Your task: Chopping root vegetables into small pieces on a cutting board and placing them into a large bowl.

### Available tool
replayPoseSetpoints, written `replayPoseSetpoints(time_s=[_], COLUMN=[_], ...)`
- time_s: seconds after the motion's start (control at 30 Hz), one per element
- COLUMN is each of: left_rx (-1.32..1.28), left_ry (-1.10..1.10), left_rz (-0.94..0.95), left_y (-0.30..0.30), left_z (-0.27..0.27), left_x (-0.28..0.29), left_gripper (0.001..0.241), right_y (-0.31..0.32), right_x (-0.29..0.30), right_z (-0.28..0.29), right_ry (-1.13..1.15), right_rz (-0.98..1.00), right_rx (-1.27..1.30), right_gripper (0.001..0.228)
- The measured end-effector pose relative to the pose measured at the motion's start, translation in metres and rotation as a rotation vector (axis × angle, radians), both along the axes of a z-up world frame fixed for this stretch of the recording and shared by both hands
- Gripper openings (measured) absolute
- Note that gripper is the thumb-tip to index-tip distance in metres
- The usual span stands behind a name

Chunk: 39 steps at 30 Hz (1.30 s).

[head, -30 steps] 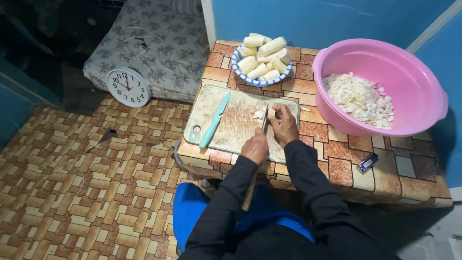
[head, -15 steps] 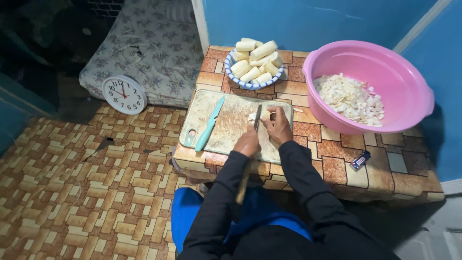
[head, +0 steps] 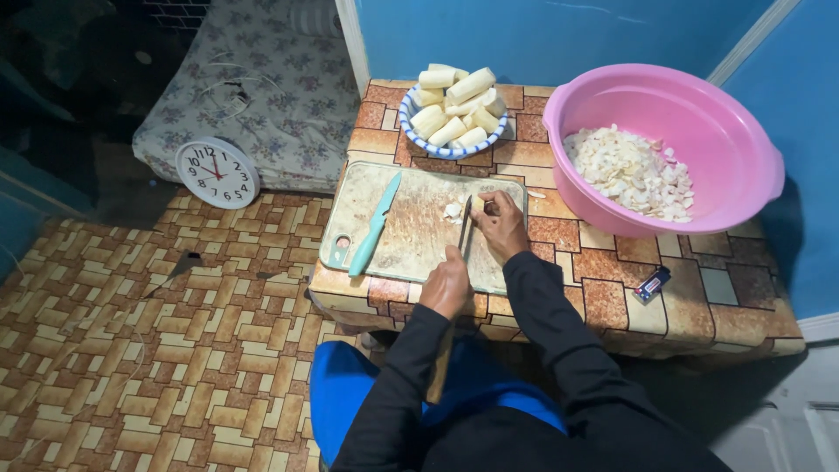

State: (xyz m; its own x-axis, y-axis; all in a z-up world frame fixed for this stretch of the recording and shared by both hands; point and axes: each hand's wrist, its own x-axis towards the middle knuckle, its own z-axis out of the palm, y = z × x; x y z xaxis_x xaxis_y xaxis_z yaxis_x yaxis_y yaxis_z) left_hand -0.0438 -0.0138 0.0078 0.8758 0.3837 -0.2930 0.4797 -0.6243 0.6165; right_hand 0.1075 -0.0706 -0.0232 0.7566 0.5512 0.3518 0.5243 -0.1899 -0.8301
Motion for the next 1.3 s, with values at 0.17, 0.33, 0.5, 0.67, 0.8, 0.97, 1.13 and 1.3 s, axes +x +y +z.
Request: replayPoseSetpoints(time_s=[0.17, 0.33, 0.5, 0.67, 0.8, 0.97, 1.13, 1.3], left_rx=[-0.001, -0.021, -0.034, 0.020, 0.036, 0.005, -0.246, -0.527], left_ry=[-0.012, -0.002, 0.005, 0.006, 0.013, 0.049, -0.035, -0.333], left_rz=[-0.006, 0.011, 0.045, 0.064, 0.060, -0.012, -0.017, 0.077], left_y=[0.012, 0.017, 0.022, 0.017, 0.018, 0.021, 0.007, 0.035], left_z=[-0.041, -0.030, -0.030, -0.027, -0.031, -0.012, 0.098, 0.053], left_x=[0.022, 0.034, 0.045, 0.049, 0.049, 0.012, -0.053, -0.046], left_gripper=[0.036, 0.033, 0.029, 0.020, 0.019, 0.026, 0.025, 0.013], right_y=[0.001, 0.001, 0.003, 0.003, 0.001, -0.011, -0.014, -0.012], right_x=[0.000, -0.001, -0.004, -0.005, -0.001, 0.000, 0.023, 0.027], right_z=[-0.001, 0.002, 0.009, 0.005, -0.001, 0.003, -0.013, 0.002], right_ry=[0.003, 0.028, 0.043, 0.015, -0.003, -0.041, -0.180, -0.264], right_rz=[0.000, -0.001, 0.004, 0.008, -0.012, -0.043, 0.030, 0.075], right_rx=[-0.001, 0.026, 0.023, -0.007, -0.020, -0.067, -0.134, -0.272], right_gripper=[0.028, 0.029, 0.028, 0.028, 0.028, 0.029, 0.025, 0.017])
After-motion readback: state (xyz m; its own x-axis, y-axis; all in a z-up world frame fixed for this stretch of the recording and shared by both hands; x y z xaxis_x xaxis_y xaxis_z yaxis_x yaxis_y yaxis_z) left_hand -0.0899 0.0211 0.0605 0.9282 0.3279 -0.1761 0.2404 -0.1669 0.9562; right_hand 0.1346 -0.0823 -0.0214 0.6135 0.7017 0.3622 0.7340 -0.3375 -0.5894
